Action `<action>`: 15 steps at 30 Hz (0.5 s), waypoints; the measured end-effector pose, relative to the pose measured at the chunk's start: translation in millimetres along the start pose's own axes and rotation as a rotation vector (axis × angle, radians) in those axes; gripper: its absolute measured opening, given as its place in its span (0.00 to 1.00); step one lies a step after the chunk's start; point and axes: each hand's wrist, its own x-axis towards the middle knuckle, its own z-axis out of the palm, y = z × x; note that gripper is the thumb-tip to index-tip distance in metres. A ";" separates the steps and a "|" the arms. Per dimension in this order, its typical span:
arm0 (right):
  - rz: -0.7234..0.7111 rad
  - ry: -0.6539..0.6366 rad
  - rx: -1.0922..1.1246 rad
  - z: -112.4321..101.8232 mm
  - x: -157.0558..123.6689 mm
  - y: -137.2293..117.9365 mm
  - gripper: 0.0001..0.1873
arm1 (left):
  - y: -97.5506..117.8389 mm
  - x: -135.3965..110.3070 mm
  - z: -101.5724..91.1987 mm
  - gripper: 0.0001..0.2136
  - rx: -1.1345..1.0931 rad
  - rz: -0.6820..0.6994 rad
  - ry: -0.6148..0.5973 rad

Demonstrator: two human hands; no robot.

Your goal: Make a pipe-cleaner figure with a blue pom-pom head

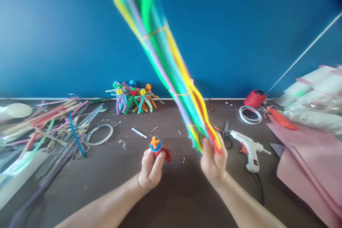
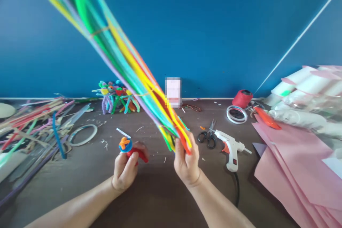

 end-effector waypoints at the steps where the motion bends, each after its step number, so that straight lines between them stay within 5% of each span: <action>1: 0.010 0.024 -0.016 -0.5 1.8 1.8 0.11 | 0.7 -0.1 -0.4 0.09 0.012 0.002 -0.024; 3: 0.026 -0.041 -0.057 -1.0 6.5 8.4 0.12 | 1.9 0.4 -0.6 0.09 0.023 0.010 -0.062; 8: 0.057 -0.546 -0.427 2.3 13.2 34.7 0.15 | 4.7 5.5 3.4 0.10 -0.020 -0.015 -0.113; 12: 0.116 -0.475 -0.643 5.6 12.1 43.4 0.21 | 6.8 11.2 8.0 0.09 -0.073 -0.101 -0.062; 15: -0.018 -0.355 -0.607 4.6 14.9 37.9 0.22 | 5.2 17.2 8.7 0.08 -0.109 -0.160 0.047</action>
